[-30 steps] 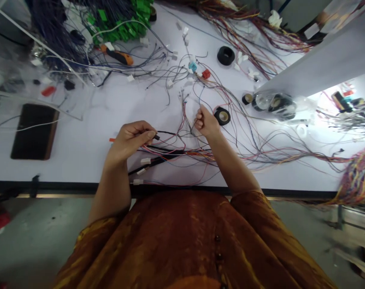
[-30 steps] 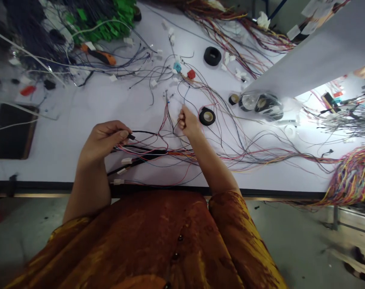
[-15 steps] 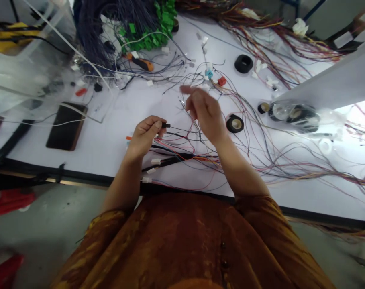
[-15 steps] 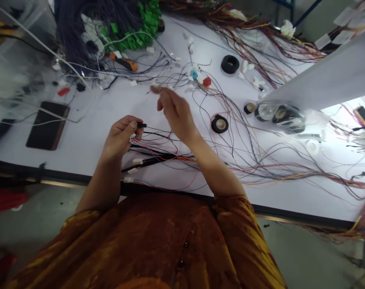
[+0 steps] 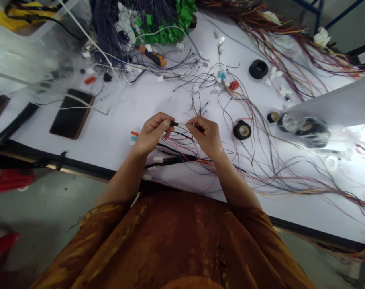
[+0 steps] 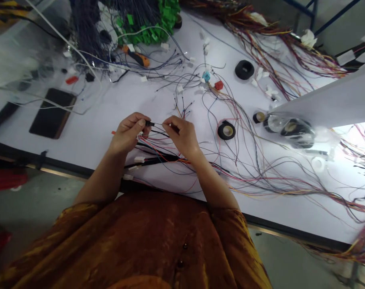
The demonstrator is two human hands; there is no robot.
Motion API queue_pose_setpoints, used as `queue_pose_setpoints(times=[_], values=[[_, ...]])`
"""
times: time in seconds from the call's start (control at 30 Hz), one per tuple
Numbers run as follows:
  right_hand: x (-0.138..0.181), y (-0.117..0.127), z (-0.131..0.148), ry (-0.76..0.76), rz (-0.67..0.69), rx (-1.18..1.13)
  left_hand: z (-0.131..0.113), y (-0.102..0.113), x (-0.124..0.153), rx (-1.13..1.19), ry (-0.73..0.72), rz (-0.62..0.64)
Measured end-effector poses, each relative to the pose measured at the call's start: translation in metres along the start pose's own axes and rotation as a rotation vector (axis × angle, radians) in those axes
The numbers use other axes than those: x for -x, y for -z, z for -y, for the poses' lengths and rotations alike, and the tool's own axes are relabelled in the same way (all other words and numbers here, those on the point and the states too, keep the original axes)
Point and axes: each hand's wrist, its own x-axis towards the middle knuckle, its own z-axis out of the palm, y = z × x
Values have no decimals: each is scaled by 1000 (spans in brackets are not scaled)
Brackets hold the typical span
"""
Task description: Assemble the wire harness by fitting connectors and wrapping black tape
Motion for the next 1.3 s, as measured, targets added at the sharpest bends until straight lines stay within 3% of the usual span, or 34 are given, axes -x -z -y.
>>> queue_pose_setpoints(times=[0.27, 0.77, 1.0, 1.13, 1.2, 1.3], values=[[0, 0, -3, 99, -61, 13, -3, -2, 1, -26, -3, -18], [2, 0, -1, 27, 32, -43, -1, 4, 2, -79, 12, 14], [-4, -8, 7, 67, 125, 45, -11, 7, 7, -230, 43, 73], [-4, -13, 7, 97, 123, 29, -18, 7, 10, -399, 104, 21], [-5, -16, 2, 116, 78, 70, -18, 5, 10, -423, 138, 35], [-2, -21, -3, 83, 52, 34, -20, 1, 10, -412, 161, -46]])
